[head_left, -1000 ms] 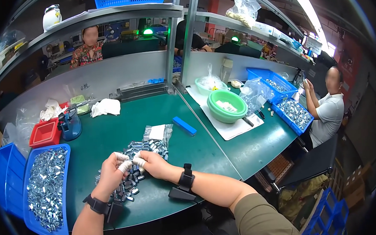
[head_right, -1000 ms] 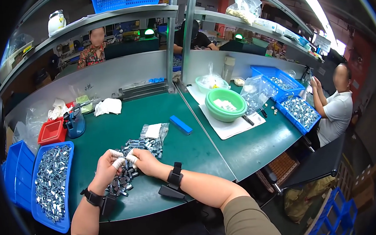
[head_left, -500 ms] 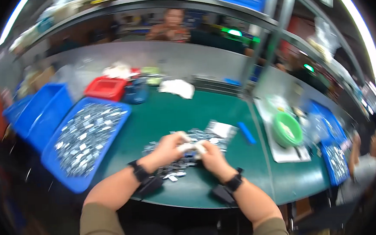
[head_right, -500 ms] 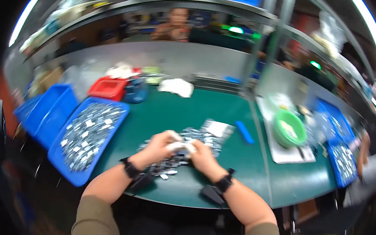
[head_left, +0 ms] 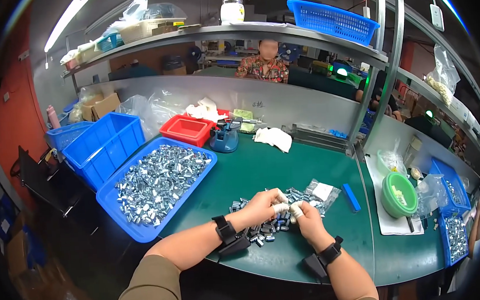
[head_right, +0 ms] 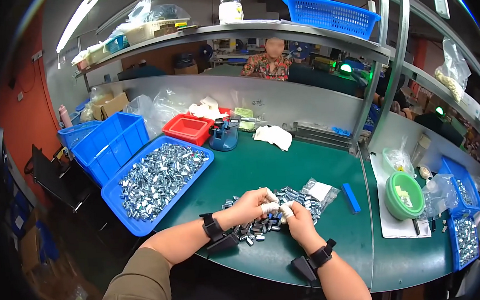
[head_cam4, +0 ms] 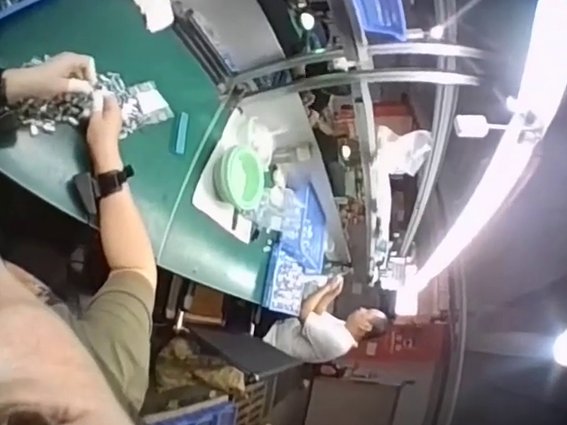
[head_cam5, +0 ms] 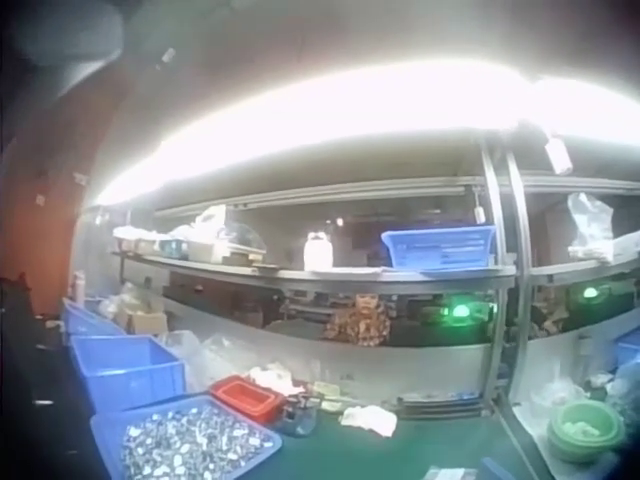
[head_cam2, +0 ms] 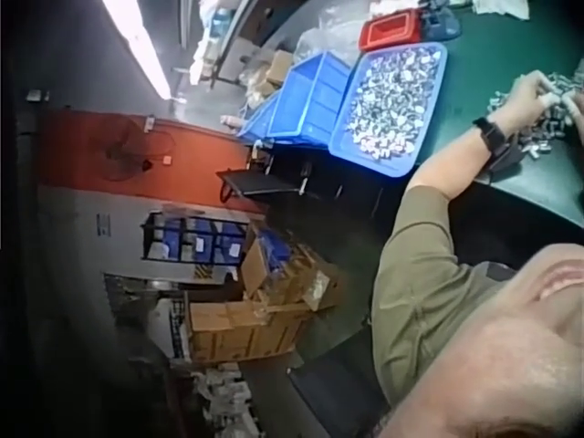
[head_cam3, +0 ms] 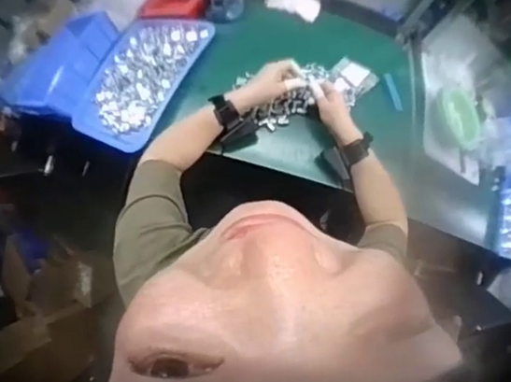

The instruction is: The person picks up a metal component and a small pin from the table, inserts the pin into the component, and places the assembled unit into a plastic bag.

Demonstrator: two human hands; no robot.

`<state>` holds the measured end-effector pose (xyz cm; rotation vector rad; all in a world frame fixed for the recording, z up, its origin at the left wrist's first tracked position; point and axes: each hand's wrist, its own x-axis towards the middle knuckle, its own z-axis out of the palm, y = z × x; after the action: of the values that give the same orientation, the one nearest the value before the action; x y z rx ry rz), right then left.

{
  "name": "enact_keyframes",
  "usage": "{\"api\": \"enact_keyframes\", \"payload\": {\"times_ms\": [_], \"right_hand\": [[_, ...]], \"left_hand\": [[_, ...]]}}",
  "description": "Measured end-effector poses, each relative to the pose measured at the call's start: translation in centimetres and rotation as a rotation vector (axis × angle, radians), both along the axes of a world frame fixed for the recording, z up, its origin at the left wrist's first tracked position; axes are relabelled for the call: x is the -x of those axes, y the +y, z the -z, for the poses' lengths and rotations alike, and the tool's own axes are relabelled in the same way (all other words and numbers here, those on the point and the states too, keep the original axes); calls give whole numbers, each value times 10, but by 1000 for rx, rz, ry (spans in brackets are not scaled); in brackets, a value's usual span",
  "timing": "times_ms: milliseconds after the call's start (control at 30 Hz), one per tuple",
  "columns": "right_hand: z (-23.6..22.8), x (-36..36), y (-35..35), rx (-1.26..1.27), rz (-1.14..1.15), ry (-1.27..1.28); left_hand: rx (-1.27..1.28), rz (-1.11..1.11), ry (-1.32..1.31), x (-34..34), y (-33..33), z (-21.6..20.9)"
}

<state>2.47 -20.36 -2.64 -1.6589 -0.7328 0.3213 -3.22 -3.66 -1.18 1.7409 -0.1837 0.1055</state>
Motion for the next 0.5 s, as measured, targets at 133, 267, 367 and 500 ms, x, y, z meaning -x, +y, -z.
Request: {"api": "enact_keyframes", "payload": {"times_ms": [133,267,367,500], "right_hand": [[1,-1,1,-19,-13,11],[0,0,1,-5,-10,17],[1,2,1,2,-13,16],[4,4,4,-3,-25,8]], "left_hand": [[-14,9,-9,-2,2,-2],[-59,7,-19,0,1,-2],[-15,-24,-54,3,0,-1],[-12,-26,-56,8,4,-1]]}}
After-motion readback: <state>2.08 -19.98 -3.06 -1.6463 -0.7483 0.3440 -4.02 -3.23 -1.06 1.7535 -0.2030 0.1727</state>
